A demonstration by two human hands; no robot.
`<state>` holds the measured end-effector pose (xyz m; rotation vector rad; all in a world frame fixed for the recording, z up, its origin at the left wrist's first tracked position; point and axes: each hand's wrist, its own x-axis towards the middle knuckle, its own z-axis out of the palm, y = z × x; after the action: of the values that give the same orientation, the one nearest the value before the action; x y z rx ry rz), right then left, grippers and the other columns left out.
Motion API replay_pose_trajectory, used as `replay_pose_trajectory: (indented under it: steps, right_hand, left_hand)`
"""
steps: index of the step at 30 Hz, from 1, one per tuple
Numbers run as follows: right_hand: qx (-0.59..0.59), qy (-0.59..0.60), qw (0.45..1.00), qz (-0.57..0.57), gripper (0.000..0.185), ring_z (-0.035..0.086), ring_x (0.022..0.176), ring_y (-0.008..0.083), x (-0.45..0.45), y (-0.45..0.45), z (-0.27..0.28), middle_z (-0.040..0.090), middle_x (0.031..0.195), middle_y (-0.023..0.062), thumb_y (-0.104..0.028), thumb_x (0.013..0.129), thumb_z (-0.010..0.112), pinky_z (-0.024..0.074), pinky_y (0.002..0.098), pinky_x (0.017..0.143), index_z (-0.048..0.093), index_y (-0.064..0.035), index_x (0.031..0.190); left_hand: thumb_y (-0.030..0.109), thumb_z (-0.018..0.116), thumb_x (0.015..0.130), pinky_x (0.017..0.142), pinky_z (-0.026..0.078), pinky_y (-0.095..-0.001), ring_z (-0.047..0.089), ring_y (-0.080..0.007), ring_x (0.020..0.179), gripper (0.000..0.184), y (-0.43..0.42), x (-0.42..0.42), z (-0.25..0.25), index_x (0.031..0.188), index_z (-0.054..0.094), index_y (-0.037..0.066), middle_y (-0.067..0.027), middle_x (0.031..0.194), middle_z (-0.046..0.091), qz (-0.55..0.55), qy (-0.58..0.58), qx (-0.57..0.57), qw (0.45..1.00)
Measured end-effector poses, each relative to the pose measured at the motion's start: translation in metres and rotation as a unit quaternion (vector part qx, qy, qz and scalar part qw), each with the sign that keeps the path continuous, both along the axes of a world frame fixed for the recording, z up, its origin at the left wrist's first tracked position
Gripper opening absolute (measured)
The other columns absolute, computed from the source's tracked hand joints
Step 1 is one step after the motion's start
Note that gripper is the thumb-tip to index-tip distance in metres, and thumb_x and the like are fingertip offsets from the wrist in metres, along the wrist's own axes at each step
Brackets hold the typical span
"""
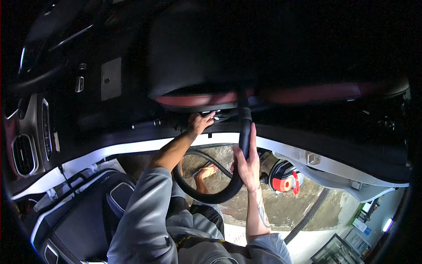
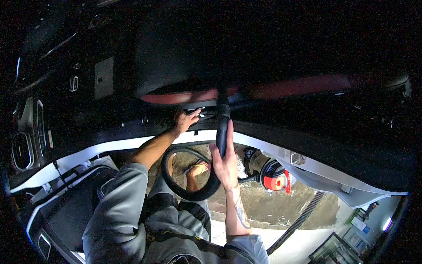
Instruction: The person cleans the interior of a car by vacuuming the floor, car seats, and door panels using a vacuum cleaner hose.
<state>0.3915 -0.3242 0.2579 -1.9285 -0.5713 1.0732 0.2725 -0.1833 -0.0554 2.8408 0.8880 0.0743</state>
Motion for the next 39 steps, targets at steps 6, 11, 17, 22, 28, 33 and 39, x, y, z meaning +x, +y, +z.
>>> replay_pose_trajectory:
  steps: [6,11,17,22,28,33,39]
  right_hand:
    - [-0.104,-0.161,0.981,0.018,0.075,0.068,0.069,0.0347,0.040,0.100,-0.061,0.065,0.085,0.0276,-0.019,0.089,0.053,0.0528,0.0422,0.064,0.009,-0.0232,0.149]
    - [-0.089,-0.285,0.952,0.064,0.078,0.068,0.073,0.0354,0.082,0.180,-0.098,0.062,0.109,0.0280,-0.017,0.089,0.054,0.0550,0.0422,0.071,0.007,-0.0247,0.150]
    - [-0.034,-0.282,0.952,0.111,0.076,0.066,0.061,0.0230,0.149,0.298,-0.116,0.065,0.108,0.0211,-0.013,0.091,0.053,0.0563,0.0397,0.069,0.008,-0.0264,0.150]
    - [-0.076,-0.305,0.937,0.150,0.076,0.064,0.057,0.0235,0.163,0.305,-0.110,0.067,0.098,0.0201,-0.014,0.090,0.054,0.0566,0.0385,0.067,0.009,-0.0276,0.150]
    - [-0.148,-0.281,0.945,0.083,0.087,0.066,0.074,0.0426,0.109,0.204,-0.105,0.066,0.083,0.0266,-0.018,0.086,0.057,0.0539,0.0495,0.073,-0.002,-0.0302,0.149]
    - [-0.143,-0.209,0.967,0.009,0.087,0.064,0.073,0.0452,0.049,0.106,-0.065,0.064,0.076,0.0287,-0.016,0.084,0.058,0.0522,0.0504,0.068,0.002,-0.0293,0.149]
    - [-0.005,-0.351,0.933,-0.084,0.075,0.065,0.064,0.0346,0.070,0.117,0.107,0.066,0.079,0.0227,-0.008,0.087,0.054,0.0511,0.0404,0.054,0.014,-0.0208,0.149]
  left_hand:
    - [0.041,0.068,0.079,0.055,0.047,-0.0425,0.059,-0.0297,0.060,0.043,-0.003,-0.001,-0.001,0.121,0.059,0.035,-0.0132,0.071,0.062,0.100,-0.139,-0.187,0.967]
    - [0.041,0.073,0.077,0.051,0.046,-0.0366,0.060,-0.0241,0.056,0.042,-0.010,-0.005,-0.017,0.117,0.063,0.034,-0.0112,0.066,0.062,0.111,-0.171,-0.174,0.963]
    - [0.042,0.048,0.091,0.095,0.044,-0.0477,0.055,-0.0221,0.114,0.050,0.015,-0.006,0.064,0.126,0.049,0.006,-0.0119,0.129,0.053,0.075,0.057,-0.418,0.904]
    - [0.040,0.051,0.089,0.089,0.046,-0.0455,0.059,-0.0255,0.102,0.046,-0.001,-0.014,0.022,0.127,0.050,0.016,-0.0128,0.119,0.058,0.079,0.000,-0.379,0.922]
    - [0.039,0.056,0.087,0.080,0.049,-0.0428,0.064,-0.0296,0.087,0.044,0.002,-0.018,0.010,0.129,0.051,0.028,-0.0139,0.107,0.065,0.107,-0.007,-0.401,0.910]
    - [0.029,0.060,0.086,0.063,0.051,-0.0430,0.066,-0.0289,0.074,0.042,0.005,-0.028,0.022,0.127,0.053,0.026,-0.0090,0.106,0.064,0.027,-0.101,-0.252,0.962]
    - [0.034,0.052,0.089,0.060,0.047,-0.0476,0.065,-0.0292,0.067,0.036,0.002,-0.031,0.007,0.125,0.051,0.032,0.0025,0.126,0.055,-0.055,0.063,-0.091,0.992]
